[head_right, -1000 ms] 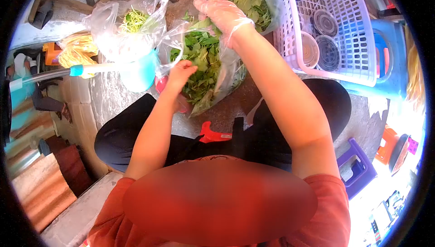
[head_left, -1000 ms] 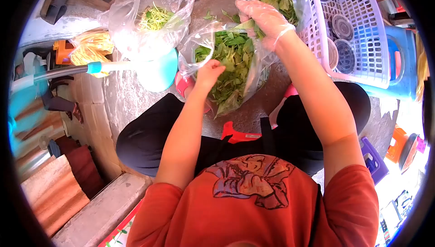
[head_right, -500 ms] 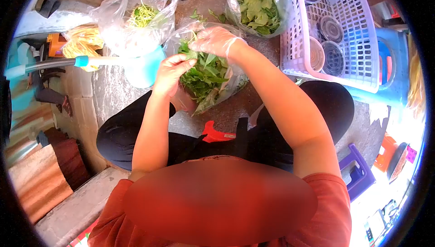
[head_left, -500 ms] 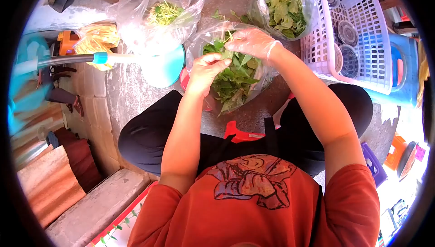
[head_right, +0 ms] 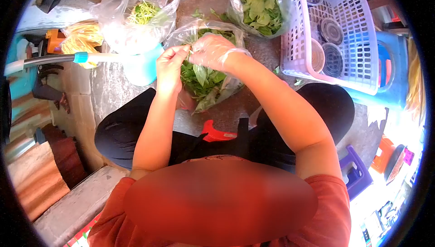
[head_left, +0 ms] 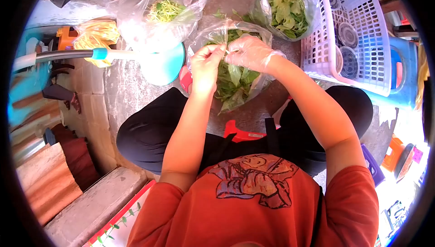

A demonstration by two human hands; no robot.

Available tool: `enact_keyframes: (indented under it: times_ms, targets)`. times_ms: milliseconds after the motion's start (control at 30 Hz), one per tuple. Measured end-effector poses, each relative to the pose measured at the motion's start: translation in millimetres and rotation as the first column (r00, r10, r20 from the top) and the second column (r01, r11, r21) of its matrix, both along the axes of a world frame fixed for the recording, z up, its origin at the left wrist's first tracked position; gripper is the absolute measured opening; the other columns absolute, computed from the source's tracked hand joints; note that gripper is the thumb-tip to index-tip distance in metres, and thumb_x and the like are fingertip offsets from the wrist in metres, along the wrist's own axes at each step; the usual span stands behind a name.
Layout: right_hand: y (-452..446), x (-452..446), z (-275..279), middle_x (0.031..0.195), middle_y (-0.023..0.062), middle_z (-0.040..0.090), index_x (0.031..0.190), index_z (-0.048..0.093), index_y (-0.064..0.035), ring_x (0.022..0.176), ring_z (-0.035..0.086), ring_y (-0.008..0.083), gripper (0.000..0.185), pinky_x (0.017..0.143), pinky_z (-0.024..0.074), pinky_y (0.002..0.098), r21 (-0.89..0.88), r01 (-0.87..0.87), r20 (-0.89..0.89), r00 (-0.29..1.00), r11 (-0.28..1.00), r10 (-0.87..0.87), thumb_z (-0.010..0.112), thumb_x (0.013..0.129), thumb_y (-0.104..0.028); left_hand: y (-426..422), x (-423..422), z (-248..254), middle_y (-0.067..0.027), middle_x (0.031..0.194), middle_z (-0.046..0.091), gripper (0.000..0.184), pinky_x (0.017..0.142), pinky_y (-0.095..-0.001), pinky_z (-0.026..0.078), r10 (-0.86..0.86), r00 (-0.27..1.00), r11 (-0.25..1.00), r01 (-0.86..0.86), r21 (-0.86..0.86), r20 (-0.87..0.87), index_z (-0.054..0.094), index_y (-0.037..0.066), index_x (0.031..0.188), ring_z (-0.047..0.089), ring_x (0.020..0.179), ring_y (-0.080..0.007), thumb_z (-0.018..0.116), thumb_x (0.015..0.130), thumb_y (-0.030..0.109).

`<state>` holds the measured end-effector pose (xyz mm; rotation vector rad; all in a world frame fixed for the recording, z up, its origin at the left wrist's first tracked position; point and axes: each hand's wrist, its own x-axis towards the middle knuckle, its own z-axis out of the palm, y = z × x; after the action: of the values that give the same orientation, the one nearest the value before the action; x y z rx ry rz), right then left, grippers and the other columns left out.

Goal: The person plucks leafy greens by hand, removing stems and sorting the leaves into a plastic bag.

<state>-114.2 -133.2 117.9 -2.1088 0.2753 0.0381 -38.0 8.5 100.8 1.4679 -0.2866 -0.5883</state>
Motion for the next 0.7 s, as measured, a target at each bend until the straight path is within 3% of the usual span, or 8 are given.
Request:
enact_keyframes:
  times_ms: [133, 333, 467, 533, 567, 633, 667, 700]
  targets:
    - [-7, 2, -14, 0.079, 0.0140, 0.061, 0.089, 0.063, -0.0020, 0.077, 0.057, 0.0273, 0.030, 0.073, 0.0441, 0.0355, 0.219, 0.015, 0.012, 1.000, 0.976, -0.018, 0.061, 0.079, -0.030, 2, 3, -1, 0.0015, 0.075, 0.058, 0.009, 0.063, -0.0193, 0.039, 0.059, 0.994, 0.997, -0.063, -0.045, -0.089, 0.063, 0.000, 0.084, 0.047, 0.066, -0.0043, 0.062, 0.084, 0.009]
    - [3, 8, -17, 0.080, 0.0130, 0.059, 0.084, 0.062, -0.0009, 0.081, 0.055, 0.0259, 0.025, 0.076, 0.0424, 0.0344, 0.159, 0.015, 0.159, 0.987, 0.987, -0.040, 0.054, 0.083, -0.025, -3, -3, 0, 0.0018, 0.077, 0.056, 0.007, 0.064, -0.0192, 0.037, 0.158, 0.979, 0.982, -0.168, -0.079, -0.125, 0.060, 0.001, 0.086, 0.046, 0.069, -0.0040, 0.058, 0.086, 0.008]
    - [12, 9, -20, 0.083, 0.0138, 0.059, 0.083, 0.059, -0.0010, 0.084, 0.054, 0.0271, 0.022, 0.079, 0.0416, 0.0354, -0.078, 0.129, 0.079, 0.989, 0.989, -0.123, 0.051, 0.082, -0.022, -7, -11, -14, 0.0025, 0.077, 0.051, 0.008, 0.067, -0.0196, 0.037, 0.242, 0.948, 0.970, -0.228, -0.089, 0.208, 0.055, 0.003, 0.081, 0.042, 0.070, -0.0051, 0.056, 0.088, 0.007]
    - [12, 5, -26, 0.086, 0.0142, 0.059, 0.083, 0.058, -0.0015, 0.087, 0.054, 0.0277, 0.021, 0.082, 0.0409, 0.0353, -0.154, 0.237, 0.053, 0.971, 0.959, -0.231, 0.050, 0.081, -0.021, -8, -9, -10, 0.0012, 0.080, 0.053, 0.008, 0.070, -0.0197, 0.037, 0.269, 0.922, 0.962, -0.244, -0.123, 0.279, 0.056, 0.002, 0.085, 0.044, 0.074, -0.0054, 0.056, 0.088, 0.009]
    - [7, 5, -37, 0.087, 0.0137, 0.059, 0.084, 0.058, -0.0019, 0.088, 0.054, 0.0271, 0.021, 0.083, 0.0405, 0.0347, -0.030, 0.208, 0.084, 0.975, 0.978, -0.205, 0.051, 0.080, -0.021, -8, -6, -3, 0.0005, 0.082, 0.054, 0.009, 0.071, -0.0197, 0.037, 0.283, 0.906, 0.958, -0.249, -0.142, 0.316, 0.057, 0.001, 0.087, 0.045, 0.076, -0.0056, 0.056, 0.088, 0.011]
    - [-8, 5, -60, 0.091, 0.0126, 0.059, 0.085, 0.058, -0.0026, 0.090, 0.054, 0.0259, 0.020, 0.085, 0.0397, 0.0334, 0.216, 0.115, 0.160, 0.976, 0.970, -0.151, 0.051, 0.080, -0.021, -6, 7, 0, -0.0054, 0.088, 0.060, 0.010, 0.074, -0.0256, 0.041, 0.231, 0.973, 0.944, -0.219, -0.247, 0.022, 0.056, 0.004, 0.087, 0.052, 0.077, -0.0115, 0.053, 0.089, 0.014]
    - [-13, 5, -41, 0.096, 0.0084, 0.058, 0.083, 0.059, -0.0043, 0.092, 0.054, 0.0230, 0.019, 0.087, 0.0384, 0.0315, 0.271, 0.131, 0.080, 0.984, 0.954, -0.158, 0.051, 0.081, -0.021, -4, 10, 8, -0.0072, 0.090, 0.061, 0.009, 0.074, -0.0275, 0.042, 0.214, 0.968, 0.926, -0.243, -0.288, -0.129, 0.055, 0.004, 0.089, 0.054, 0.077, -0.0130, 0.052, 0.089, 0.012]
    - [-13, 2, -22, 0.094, 0.0032, 0.057, 0.080, 0.059, -0.0090, 0.085, 0.053, 0.0179, 0.016, 0.080, 0.0411, 0.0323, 0.416, 0.277, -0.073, 0.960, 0.866, -0.272, 0.050, 0.083, -0.022, -3, 12, 16, -0.0091, 0.092, 0.061, 0.007, 0.074, -0.0294, 0.044, 0.185, 0.943, 0.905, -0.272, -0.326, -0.276, 0.053, 0.003, 0.090, 0.056, 0.077, -0.0145, 0.051, 0.089, 0.010]
